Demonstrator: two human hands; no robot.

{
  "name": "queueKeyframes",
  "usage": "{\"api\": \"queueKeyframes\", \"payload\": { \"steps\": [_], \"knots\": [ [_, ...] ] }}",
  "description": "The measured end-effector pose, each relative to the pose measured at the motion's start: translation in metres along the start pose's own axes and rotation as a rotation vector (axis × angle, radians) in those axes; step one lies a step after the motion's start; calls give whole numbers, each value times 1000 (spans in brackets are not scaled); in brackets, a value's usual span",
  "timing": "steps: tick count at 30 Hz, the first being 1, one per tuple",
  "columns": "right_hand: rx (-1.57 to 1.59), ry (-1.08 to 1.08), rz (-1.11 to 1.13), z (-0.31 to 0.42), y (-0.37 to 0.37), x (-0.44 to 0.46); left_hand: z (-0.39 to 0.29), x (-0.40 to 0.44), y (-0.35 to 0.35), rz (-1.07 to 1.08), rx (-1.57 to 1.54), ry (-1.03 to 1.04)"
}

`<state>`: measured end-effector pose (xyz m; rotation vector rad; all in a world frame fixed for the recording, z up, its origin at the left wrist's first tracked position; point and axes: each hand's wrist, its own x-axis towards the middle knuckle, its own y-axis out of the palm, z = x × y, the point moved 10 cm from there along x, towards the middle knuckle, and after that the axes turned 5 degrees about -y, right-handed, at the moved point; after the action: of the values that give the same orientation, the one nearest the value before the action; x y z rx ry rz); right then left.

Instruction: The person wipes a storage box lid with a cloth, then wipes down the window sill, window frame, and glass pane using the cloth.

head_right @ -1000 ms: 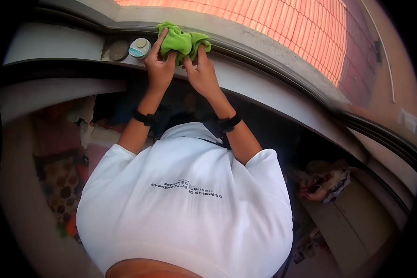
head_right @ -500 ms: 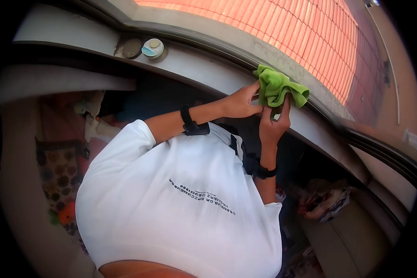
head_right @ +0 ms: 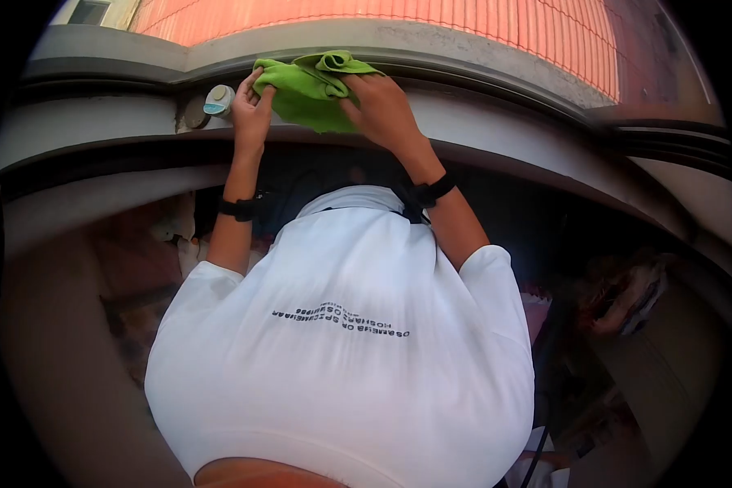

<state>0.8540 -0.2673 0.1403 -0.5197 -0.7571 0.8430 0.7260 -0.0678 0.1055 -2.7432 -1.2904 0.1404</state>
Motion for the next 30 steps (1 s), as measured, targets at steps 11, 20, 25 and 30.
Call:
{"api": "queueKeyframes", "payload": {
  "steps": [11, 20, 25, 30],
  "knots": [
    [-239, 536, -711, -82, -169, -195, -38, -78, 227, 565, 407, 344],
    [-492, 583, -326, -133, -137, -210, -33, -115, 273, 570, 764, 420],
    [-459, 366, -136, -76, -65, -133, -29, -95, 181, 249, 928, 431],
    [-286, 114, -7, -36, 2, -98, -25, -113, 129, 329, 857, 476]
  ]
}}
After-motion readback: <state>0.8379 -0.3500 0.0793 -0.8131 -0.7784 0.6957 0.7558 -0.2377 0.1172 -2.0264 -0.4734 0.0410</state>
